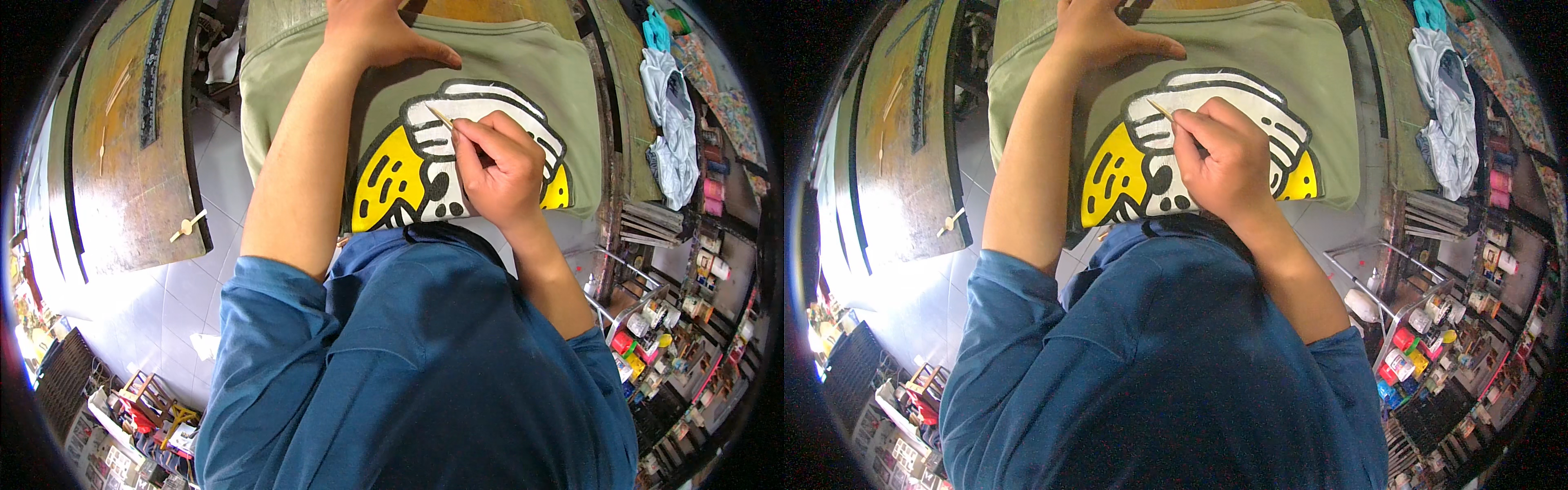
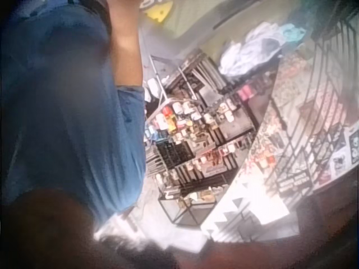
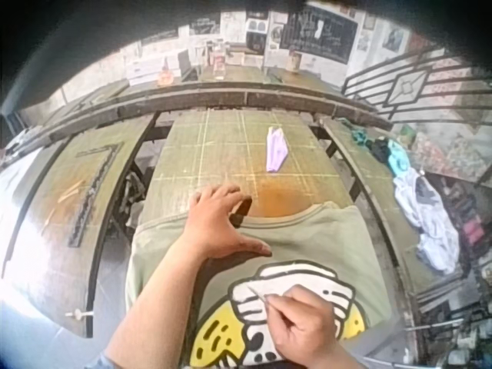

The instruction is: The person walks through a cluttered workshop, picks up a small stick, and uses it to apply white paint to a skull graphic on a green t-shirt laid on a table. They repeatedly dip the stick into a white paint container and continue detailing the design.

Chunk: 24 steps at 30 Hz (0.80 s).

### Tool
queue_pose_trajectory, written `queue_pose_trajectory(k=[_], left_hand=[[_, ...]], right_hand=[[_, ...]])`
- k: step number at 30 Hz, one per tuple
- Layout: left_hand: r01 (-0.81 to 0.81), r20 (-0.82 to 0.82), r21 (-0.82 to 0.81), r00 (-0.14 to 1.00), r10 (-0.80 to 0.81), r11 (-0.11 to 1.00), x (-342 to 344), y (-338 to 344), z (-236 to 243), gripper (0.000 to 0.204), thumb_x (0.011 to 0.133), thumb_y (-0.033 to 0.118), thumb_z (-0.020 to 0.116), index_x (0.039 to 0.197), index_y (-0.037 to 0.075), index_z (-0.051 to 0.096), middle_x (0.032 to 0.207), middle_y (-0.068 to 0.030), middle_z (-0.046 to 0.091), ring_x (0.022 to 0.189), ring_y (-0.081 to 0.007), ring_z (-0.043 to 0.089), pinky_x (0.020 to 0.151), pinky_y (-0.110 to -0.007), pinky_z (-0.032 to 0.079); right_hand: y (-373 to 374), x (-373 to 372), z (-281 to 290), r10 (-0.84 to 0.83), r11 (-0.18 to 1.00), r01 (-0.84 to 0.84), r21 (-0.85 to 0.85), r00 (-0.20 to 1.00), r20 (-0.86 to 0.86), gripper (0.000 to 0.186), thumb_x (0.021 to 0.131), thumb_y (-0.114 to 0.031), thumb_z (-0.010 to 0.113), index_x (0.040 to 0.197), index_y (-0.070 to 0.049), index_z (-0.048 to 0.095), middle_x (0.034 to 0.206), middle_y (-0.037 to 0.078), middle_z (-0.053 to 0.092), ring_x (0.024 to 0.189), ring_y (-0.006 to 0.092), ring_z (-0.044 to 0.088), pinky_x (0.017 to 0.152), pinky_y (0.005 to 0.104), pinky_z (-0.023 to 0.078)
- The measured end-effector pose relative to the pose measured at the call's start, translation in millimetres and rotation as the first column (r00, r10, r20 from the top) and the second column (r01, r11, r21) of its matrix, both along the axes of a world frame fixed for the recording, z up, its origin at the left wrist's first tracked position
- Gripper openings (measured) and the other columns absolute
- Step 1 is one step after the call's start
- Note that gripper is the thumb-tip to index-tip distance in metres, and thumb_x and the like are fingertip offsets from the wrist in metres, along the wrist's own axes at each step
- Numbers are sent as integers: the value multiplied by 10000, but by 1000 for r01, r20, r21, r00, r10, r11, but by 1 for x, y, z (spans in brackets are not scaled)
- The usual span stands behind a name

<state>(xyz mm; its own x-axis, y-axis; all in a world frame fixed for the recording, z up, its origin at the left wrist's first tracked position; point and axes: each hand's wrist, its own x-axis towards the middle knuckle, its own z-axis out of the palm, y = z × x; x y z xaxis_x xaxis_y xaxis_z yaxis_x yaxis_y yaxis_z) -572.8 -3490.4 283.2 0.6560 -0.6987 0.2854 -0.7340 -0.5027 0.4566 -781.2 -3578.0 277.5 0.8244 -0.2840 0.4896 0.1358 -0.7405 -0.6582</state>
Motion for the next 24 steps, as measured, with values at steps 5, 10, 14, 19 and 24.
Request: queue_pose_trajectory(k=[5, 10, 14, 19, 24], left_hand=[[1, -17, 52, 1000, 0, 999, -1, -1, 6, 798, 486, 606, 899, 1068, 110, 671, 1186, -61, 596, 1202, -317, 499, 1033, -453, 357], [7, 5, 9, 1000, -7, 1000, -1, 0, 2, 759, 487, 610, 898, 1011, 115, 660, 1174, -61, 594, 1192, -321, 500, 1022, -455, 359], [13, 14, 19, 1000, -13, 1000, 1, -1, 1, 765, 488, 616, 897, 1013, 113, 657, 1204, -62, 590, 1208, -323, 495, 1031, -459, 355], [6, 24, -7, 1000, -5, 1000, 0, -1, -1, 759, 491, 613, 899, 1006, 113, 652, 1252, -65, 582, 1229, -322, 490, 1046, -459, 351], [3, 19, 4, 1000, -3, 1000, 1, 0, 0, 750, 492, 606, 900, 998, 111, 653, 1248, -66, 584, 1226, -325, 491, 1044, -458, 354]], right_hand=[[1, 0, -1, -20, 998, 19, -60, 1000, -19, 138, 759, 0, 744, 889, -42, 723, 735, 97, 604, 628, 277, 612, 555, 357, 481], [2, 0, 1, -11, 988, 8, -157, 1000, -17, 110, 811, 53, 725, 909, 3, 727, 698, 83, 595, 550, 164, 586, 511, 266, 457], [2, -1, -1, -26, 994, 21, -104, 999, -39, 145, 748, -9, 740, 885, -52, 719, 733, 94, 597, 634, 283, 611, 561, 369, 484], [1, -1, 0, -13, 1000, 13, -29, 1000, 1, 139, 762, -13, 730, 895, -55, 718, 729, 95, 594, 632, 290, 605, 558, 374, 480], [1, 1, 2, -2, 992, -4, -128, 999, -49, 101, 819, 24, 721, 916, -4, 721, 718, 92, 609, 581, 201, 600, 541, 285, 461]])
